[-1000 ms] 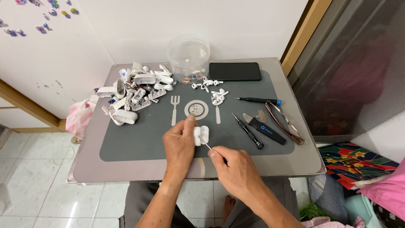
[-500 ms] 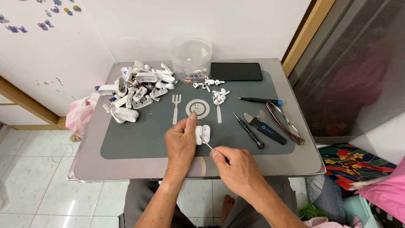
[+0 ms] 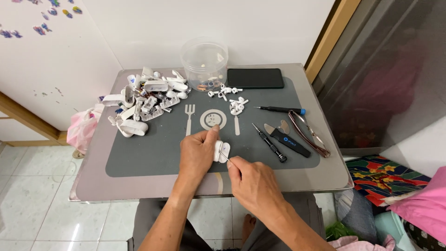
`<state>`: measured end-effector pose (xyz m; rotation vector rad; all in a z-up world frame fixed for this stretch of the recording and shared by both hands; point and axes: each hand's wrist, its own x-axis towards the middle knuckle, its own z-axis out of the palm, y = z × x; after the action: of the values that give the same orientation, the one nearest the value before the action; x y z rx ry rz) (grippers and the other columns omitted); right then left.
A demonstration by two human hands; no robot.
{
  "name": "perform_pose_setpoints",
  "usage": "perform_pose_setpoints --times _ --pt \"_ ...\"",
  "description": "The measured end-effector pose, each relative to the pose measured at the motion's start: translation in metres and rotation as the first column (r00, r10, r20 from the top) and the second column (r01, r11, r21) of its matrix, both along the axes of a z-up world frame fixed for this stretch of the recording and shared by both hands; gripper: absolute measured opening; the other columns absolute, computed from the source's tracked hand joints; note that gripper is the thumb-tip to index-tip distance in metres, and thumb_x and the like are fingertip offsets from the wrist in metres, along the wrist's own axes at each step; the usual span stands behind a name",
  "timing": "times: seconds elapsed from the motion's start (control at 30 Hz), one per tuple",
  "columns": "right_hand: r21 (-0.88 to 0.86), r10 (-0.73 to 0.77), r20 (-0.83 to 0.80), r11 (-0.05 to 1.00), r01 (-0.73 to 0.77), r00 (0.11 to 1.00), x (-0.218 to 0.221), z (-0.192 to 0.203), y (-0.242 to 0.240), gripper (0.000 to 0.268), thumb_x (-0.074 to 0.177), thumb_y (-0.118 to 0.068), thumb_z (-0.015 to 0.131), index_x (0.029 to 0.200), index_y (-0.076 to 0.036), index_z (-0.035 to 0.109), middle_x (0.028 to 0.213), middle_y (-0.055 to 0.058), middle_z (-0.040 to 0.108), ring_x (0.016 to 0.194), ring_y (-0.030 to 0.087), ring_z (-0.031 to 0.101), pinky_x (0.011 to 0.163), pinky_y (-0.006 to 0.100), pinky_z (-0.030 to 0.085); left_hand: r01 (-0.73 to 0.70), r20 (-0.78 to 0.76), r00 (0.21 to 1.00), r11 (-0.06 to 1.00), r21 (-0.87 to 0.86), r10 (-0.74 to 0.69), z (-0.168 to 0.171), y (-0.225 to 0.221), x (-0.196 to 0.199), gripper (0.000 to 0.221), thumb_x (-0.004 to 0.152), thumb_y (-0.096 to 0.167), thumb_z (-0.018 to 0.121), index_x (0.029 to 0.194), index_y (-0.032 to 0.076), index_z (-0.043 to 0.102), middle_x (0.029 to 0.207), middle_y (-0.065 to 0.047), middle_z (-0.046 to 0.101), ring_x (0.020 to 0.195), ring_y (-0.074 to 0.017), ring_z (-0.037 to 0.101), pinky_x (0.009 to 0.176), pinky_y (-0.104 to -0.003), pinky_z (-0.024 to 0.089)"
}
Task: Disassembling small electronic housings, specifically earbud cases, to extract internal circuit boards and components using manual tools.
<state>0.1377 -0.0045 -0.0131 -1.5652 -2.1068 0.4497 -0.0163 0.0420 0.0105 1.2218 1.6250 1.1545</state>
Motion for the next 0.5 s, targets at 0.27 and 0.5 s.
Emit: perform_pose_setpoints --times 0.27,0.5 --pt "-0.129 -0.1 0.149 0.984 0.12 0.984 -0.009 0.002 0.003 0.032 0.102 -0.023 0.042 0.075 -0.012 0.055 0.057 0.011 0.061 0.055 0.041 0.053 0.058 0.053 0.041 -0.062 -0.619 0.672 0.864 0.499 0.406 -0.062 0.016 0.009 0.058 0.104 0.042 0.064 0.058 0.015 0.04 0.048 0.0 0.035 0.048 -0.0194 0.026 0.043 -0.038 0.026" --pt "0.033 -0.053 0.223 0.998 0.047 0.973 -0.013 -0.007 0.008 0.034 0.103 -0.014 0.047 0.071 -0.008 0.056 0.053 0.011 0.06 0.046 0.036 0.058 0.045 0.049 0.046 0.211 -0.638 0.311 0.604 0.769 0.704 -0.055 0.013 0.002 0.05 0.103 0.046 0.075 0.068 0.025 0.047 0.059 0.008 0.039 0.046 -0.01 0.036 0.038 -0.03 0.019"
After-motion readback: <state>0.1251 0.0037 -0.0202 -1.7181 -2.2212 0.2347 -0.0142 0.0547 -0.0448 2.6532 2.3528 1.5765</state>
